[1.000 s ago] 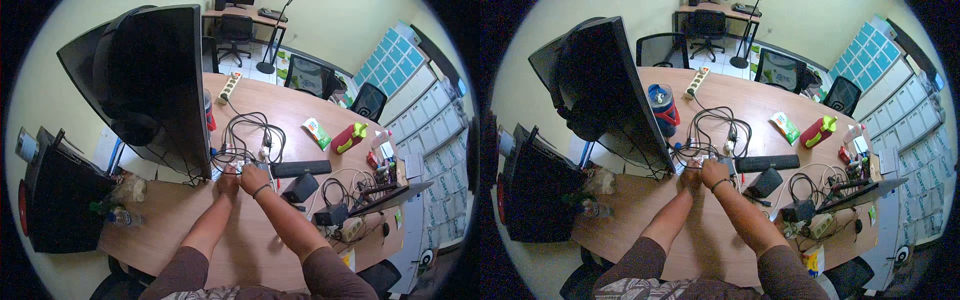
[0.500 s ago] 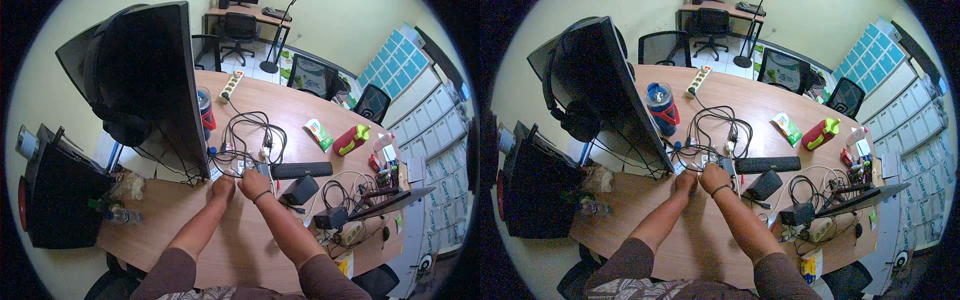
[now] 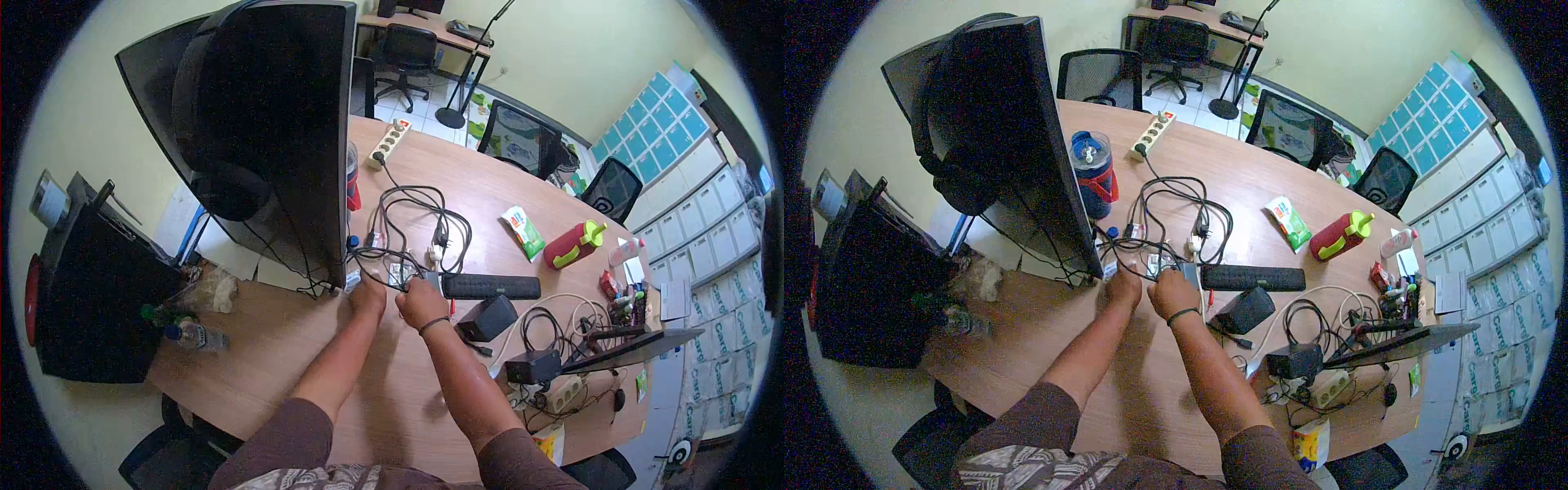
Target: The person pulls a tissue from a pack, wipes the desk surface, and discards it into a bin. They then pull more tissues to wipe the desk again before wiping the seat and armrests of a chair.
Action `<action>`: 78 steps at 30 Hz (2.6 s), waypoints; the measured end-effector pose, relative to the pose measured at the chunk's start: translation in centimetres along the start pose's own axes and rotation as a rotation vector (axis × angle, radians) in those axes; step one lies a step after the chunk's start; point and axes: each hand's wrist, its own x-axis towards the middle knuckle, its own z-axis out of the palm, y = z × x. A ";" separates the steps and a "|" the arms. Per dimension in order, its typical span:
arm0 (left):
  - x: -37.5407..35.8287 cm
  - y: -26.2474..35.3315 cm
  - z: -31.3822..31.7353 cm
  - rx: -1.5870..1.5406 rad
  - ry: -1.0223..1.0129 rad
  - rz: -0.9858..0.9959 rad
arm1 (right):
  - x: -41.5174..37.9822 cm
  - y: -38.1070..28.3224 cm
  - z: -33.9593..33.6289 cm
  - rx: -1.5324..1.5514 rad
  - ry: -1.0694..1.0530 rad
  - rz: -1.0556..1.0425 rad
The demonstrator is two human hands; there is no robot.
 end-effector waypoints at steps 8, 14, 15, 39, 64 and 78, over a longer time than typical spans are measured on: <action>-1.0 -5.1 2.9 0.231 -0.143 0.436 | -1.3 -0.9 0.4 0.061 0.013 0.007; 1.8 0.6 0.3 -0.078 -0.026 0.236 | -1.3 0.0 0.8 0.038 0.006 -0.016; 1.5 1.0 0.1 -0.083 -0.024 0.231 | -1.1 0.2 0.9 0.033 0.004 -0.021; -2.8 -1.4 -5.1 0.005 0.049 -0.042 | -2.0 0.2 2.0 0.055 0.012 -0.016; -5.2 -4.0 -4.9 0.383 -0.061 0.380 | -2.6 1.5 4.5 0.049 -0.051 0.022; -2.9 -7.0 -1.8 -0.225 -0.042 0.258 | -2.7 1.0 3.2 0.015 -0.089 0.071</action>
